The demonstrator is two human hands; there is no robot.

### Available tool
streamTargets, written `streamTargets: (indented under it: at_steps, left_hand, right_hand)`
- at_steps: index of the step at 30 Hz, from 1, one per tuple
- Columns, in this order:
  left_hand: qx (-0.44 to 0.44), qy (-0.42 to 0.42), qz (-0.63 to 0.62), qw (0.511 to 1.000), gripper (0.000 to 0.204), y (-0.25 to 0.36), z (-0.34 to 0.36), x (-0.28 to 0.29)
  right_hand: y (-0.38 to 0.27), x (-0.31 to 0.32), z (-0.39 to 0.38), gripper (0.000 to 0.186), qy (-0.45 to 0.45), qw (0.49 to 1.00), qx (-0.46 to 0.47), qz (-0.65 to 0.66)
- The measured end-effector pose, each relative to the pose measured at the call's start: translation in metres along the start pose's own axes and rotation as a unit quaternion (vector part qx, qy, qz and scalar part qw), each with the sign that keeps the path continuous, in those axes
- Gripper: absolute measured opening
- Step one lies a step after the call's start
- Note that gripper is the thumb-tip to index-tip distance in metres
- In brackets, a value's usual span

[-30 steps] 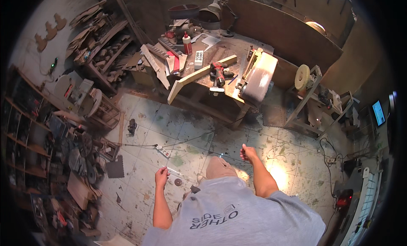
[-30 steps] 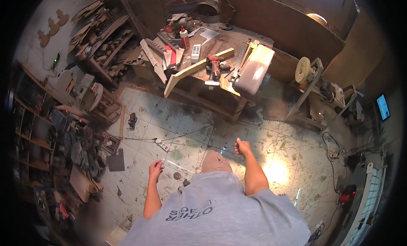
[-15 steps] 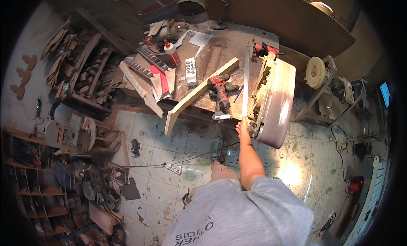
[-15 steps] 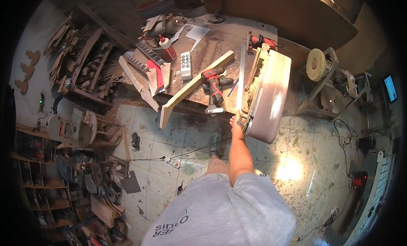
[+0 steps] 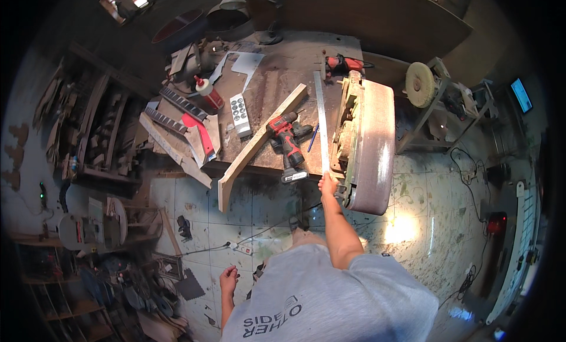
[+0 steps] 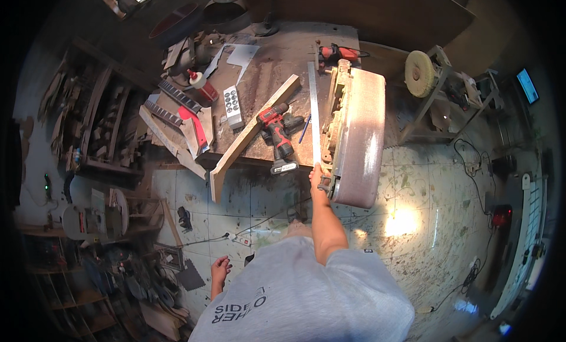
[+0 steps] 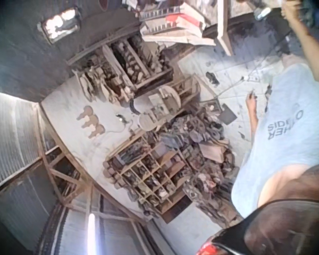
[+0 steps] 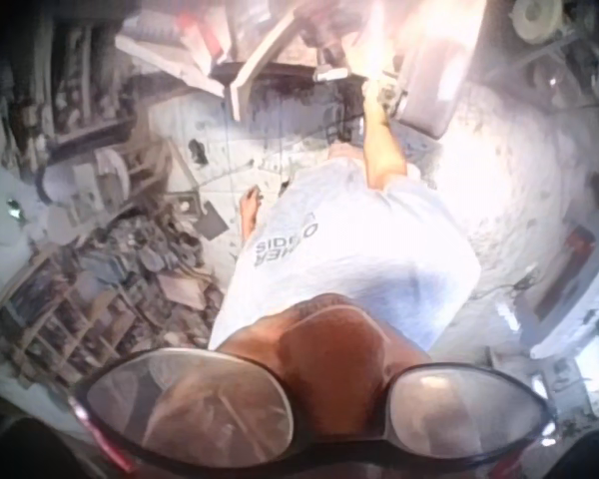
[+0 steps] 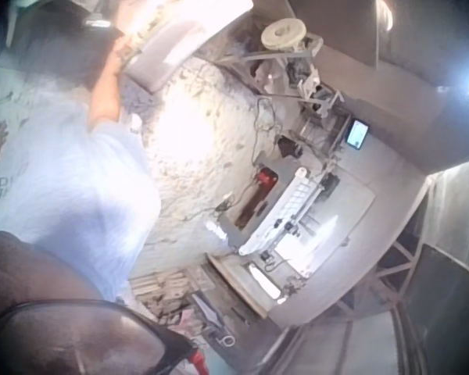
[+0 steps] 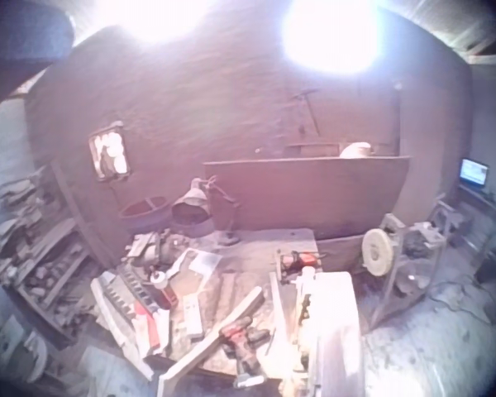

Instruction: The person unscrews a component from the CNC machine head, measures a part with a ruler, and works with small mechanical components and a screwdriver on a workbench.

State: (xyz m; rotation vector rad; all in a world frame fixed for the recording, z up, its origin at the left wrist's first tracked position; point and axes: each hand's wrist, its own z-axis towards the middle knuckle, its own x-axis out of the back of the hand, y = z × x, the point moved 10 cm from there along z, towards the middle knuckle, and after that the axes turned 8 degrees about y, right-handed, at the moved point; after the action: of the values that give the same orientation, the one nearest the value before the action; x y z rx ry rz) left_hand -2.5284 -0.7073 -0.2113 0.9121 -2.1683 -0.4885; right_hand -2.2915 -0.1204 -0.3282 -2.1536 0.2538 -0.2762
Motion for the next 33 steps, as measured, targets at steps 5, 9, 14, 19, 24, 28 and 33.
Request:
streamTargets:
  at_steps: [5,9,14,19,24,28,33]
  left_hand:
    - [0.035,-0.013,0.04,0.999,0.029,-0.019,0.015,0.003]
    - [0.012,-0.056,0.072,0.996,0.024,-0.053,0.015,-0.009]
    - [-0.018,-0.1,0.065,0.993,0.029,-0.147,0.041,-0.013]
    - [-0.047,-0.092,0.072,0.992,0.021,-0.132,0.054,0.0]
    - [-0.006,-0.077,0.049,0.996,0.024,-0.065,0.04,0.0]
    - [-0.017,-0.097,0.026,0.995,0.027,-0.069,0.044,0.003]
    - [-0.077,-0.16,0.077,0.981,0.028,-0.127,0.078,0.009]
  right_hand:
    - [-0.007,0.007,-0.042,0.036,-0.101,0.991,0.09,0.003]
    - [-0.052,0.066,-0.096,0.041,0.047,0.902,0.303,-0.303]
    - [-0.065,0.075,-0.142,0.036,-0.115,0.859,0.349,-0.356]
    - [-0.018,0.068,-0.139,0.022,-0.236,0.962,0.046,-0.127]
    - [-0.022,0.045,-0.133,0.024,-0.259,0.964,-0.051,-0.036]
    - [-0.028,0.068,-0.151,0.024,-0.228,0.967,0.044,-0.104]
    - [-0.003,0.141,-0.213,0.021,-0.18,0.976,0.076,-0.097]
